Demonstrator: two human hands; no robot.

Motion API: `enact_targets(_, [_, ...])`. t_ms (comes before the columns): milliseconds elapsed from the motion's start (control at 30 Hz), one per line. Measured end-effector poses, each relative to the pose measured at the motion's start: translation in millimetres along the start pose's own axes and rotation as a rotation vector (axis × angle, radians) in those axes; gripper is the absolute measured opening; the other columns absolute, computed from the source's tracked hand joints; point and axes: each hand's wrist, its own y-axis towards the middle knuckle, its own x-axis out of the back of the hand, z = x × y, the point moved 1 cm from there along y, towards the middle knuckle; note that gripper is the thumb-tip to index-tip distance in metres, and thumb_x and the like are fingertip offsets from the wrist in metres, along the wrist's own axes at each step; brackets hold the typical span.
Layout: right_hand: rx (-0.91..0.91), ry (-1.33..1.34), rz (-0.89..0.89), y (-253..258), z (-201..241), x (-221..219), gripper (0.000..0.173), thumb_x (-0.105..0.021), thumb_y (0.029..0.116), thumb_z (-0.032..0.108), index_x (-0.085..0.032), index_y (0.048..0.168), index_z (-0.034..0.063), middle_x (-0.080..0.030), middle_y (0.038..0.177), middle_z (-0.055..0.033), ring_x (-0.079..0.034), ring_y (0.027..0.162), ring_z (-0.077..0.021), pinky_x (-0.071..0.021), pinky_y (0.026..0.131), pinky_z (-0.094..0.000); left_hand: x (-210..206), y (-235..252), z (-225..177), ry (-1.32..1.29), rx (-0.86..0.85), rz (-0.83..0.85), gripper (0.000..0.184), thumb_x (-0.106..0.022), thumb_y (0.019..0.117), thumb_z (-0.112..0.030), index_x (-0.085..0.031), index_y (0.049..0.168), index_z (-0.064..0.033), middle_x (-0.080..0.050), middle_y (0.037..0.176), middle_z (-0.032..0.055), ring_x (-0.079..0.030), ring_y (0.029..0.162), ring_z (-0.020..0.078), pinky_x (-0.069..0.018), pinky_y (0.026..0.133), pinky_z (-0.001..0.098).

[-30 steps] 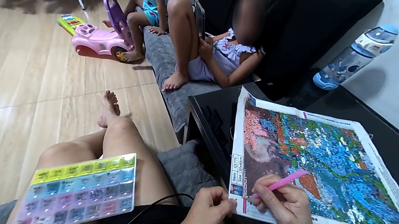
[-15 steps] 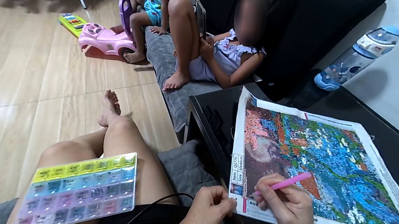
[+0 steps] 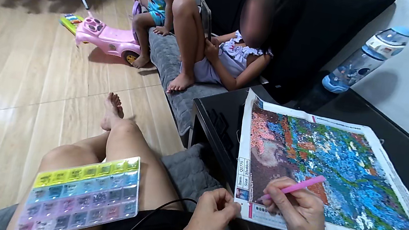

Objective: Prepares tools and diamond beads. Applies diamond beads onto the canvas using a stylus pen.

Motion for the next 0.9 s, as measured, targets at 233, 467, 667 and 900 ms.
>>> enact_targets(233, [-0.019, -0.002, -0.079, 2, -1, 5, 0.018, -0.062, 0.1003, 0.028, -0.071, 0.088, 0.0189, -0.070, 0.079, 0.0104, -0.066, 0.063, 0.0014, -0.0583, 0.057, -0.0153, -2, -3, 7, 0.909, -0.926, -0.306, 0.021, -0.065, 0.0893, -0.022, -0.072, 0.105, -0.0099, -0.070, 0.115, 0.0149, -0.066, 0.112, 0.0329, -0.0506, 0.095, 0.0477])
enact_targets(467, [-0.013, -0.018, -0.090, 2, -1, 6, 0.017, -0.062, 0.0997, 0.028, -0.071, 0.088, 0.0189, -0.069, 0.079, 0.0103, -0.066, 0.063, 0.0016, -0.0581, 0.057, -0.0152, -19, -2, 14, 1.363, -1.123, -0.285, 0.034, -0.051, 0.0989, -0.035, -0.073, 0.118, -0.0178, -0.064, 0.141, 0.0036, -0.053, 0.138, 0.0255, -0.0291, 0.119, 0.0408])
enact_targets(667, [-0.012, -0.015, -0.087, 2, -1, 5, 0.017, -0.063, 0.0996, 0.028, -0.071, 0.088, 0.0188, -0.070, 0.079, 0.0100, -0.066, 0.063, 0.0013, -0.0581, 0.057, -0.0154, -18, -1, 15, 1.367, -1.105, -0.256, 0.030, -0.055, 0.0973, -0.035, -0.075, 0.113, -0.0187, -0.065, 0.139, 0.0041, -0.054, 0.137, 0.0267, -0.0324, 0.118, 0.0420])
enact_targets(900, [-0.011, -0.026, -0.087, 2, -1, 4, 0.018, -0.063, 0.0992, 0.028, -0.071, 0.087, 0.0174, -0.069, 0.078, 0.0096, -0.066, 0.063, 0.0015, -0.0577, 0.057, -0.0149, -17, 0, 13, 1.300, -1.185, -0.209, 0.019, -0.056, 0.1006, -0.022, -0.074, 0.106, -0.0202, -0.068, 0.133, 0.0063, -0.057, 0.133, 0.0274, -0.0355, 0.117, 0.0402])
